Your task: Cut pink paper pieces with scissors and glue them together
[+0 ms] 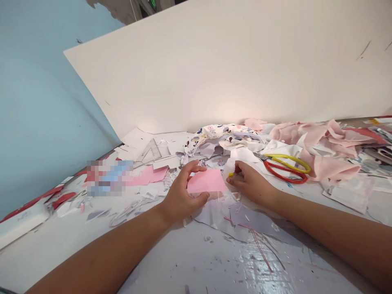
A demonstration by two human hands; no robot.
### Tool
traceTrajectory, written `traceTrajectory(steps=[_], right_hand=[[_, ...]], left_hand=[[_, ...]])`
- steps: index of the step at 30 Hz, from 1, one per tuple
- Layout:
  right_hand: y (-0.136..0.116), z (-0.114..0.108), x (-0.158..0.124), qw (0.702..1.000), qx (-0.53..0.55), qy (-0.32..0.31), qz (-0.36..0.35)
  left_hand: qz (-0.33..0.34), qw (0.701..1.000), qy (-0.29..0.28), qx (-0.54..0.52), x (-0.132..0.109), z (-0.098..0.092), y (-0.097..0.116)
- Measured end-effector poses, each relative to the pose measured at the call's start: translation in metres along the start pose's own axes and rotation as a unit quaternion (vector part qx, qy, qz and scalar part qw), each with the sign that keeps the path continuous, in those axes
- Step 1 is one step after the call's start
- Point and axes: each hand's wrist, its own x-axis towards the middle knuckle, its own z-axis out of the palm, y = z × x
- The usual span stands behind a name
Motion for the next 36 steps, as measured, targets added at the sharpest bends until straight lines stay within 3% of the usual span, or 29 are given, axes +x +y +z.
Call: traceTrajectory(steps=[5, 10, 16, 19, 23, 24, 27, 29, 36], right_hand=[[0.001, 0.0, 0.0, 1.0, 0.02, 0.003, -0.02], [0.0, 0.0, -0.001, 0.998, 0.068, -0.007, 0.004], [0.002, 0.001, 0.002, 0.998, 0.048, -0.007, 0.027], [0.003, 0.002, 0.003, 0.998, 0.043, -0.009, 0.035], [0.004, 0.002, 0.003, 0.998, 0.041, -0.016, 0.038], [0.004, 0.002, 0.003, 0.998, 0.039, -0.017, 0.038], [0.005, 0.002, 0.003, 0.999, 0.033, -0.016, 0.034], [0.005, 0.002, 0.003, 0.999, 0.027, -0.014, 0.031], [0.003, 0.001, 0.001, 0.998, 0.048, -0.004, 0.041]], left_hand=[[-0.04, 0.998, -0.051, 0.024, 0.0, -0.002, 0.001], [-0.051, 0.988, -0.128, 0.065, 0.0, -0.007, 0.002], [0.025, 0.955, -0.159, 0.249, 0.01, -0.025, 0.01], [0.043, 0.936, -0.138, 0.321, 0.019, -0.043, 0.024], [-0.052, 0.928, -0.019, 0.368, 0.028, -0.069, 0.036], [-0.083, 0.924, -0.04, 0.371, 0.028, -0.075, 0.036], [-0.175, 0.9, -0.182, 0.355, 0.025, -0.087, 0.034], [-0.212, 0.881, -0.236, 0.351, 0.021, -0.093, 0.03], [-0.231, 0.855, -0.237, 0.399, 0.025, -0.103, 0.01]])
